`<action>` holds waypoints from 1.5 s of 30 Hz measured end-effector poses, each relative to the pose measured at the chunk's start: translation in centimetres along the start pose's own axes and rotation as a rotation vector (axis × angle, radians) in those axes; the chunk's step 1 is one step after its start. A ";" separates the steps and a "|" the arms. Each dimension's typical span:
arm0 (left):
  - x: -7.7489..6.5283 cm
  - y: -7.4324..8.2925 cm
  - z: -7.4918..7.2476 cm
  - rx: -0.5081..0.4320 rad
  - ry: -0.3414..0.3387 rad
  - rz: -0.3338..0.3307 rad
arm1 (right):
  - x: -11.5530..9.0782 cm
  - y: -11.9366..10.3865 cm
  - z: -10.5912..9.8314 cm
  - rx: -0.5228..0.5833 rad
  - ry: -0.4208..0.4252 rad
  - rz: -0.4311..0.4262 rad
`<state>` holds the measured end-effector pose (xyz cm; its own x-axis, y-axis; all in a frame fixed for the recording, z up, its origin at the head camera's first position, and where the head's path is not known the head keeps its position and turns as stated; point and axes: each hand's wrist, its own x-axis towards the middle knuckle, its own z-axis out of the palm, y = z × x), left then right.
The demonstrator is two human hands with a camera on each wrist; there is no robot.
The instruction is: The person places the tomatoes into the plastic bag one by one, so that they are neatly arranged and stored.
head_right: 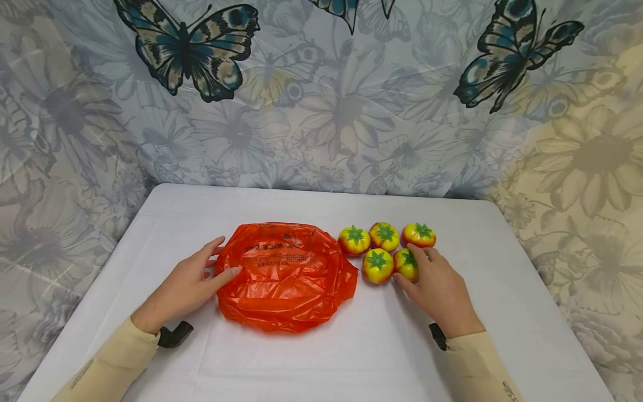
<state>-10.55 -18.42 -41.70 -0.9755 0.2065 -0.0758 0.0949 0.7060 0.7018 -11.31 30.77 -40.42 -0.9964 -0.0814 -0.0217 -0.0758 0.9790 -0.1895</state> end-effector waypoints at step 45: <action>0.6 -0.1 -0.2 -0.007 -0.005 0.012 | 7.4 -23.4 1.2 0.073 0.018 -0.473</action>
<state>-11.17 -18.46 -41.67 -0.9734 0.2180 -0.0711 0.1048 0.6986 0.7078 -16.92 7.00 -37.30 -0.8540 -0.5106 0.1000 -0.5186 0.8198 -0.2430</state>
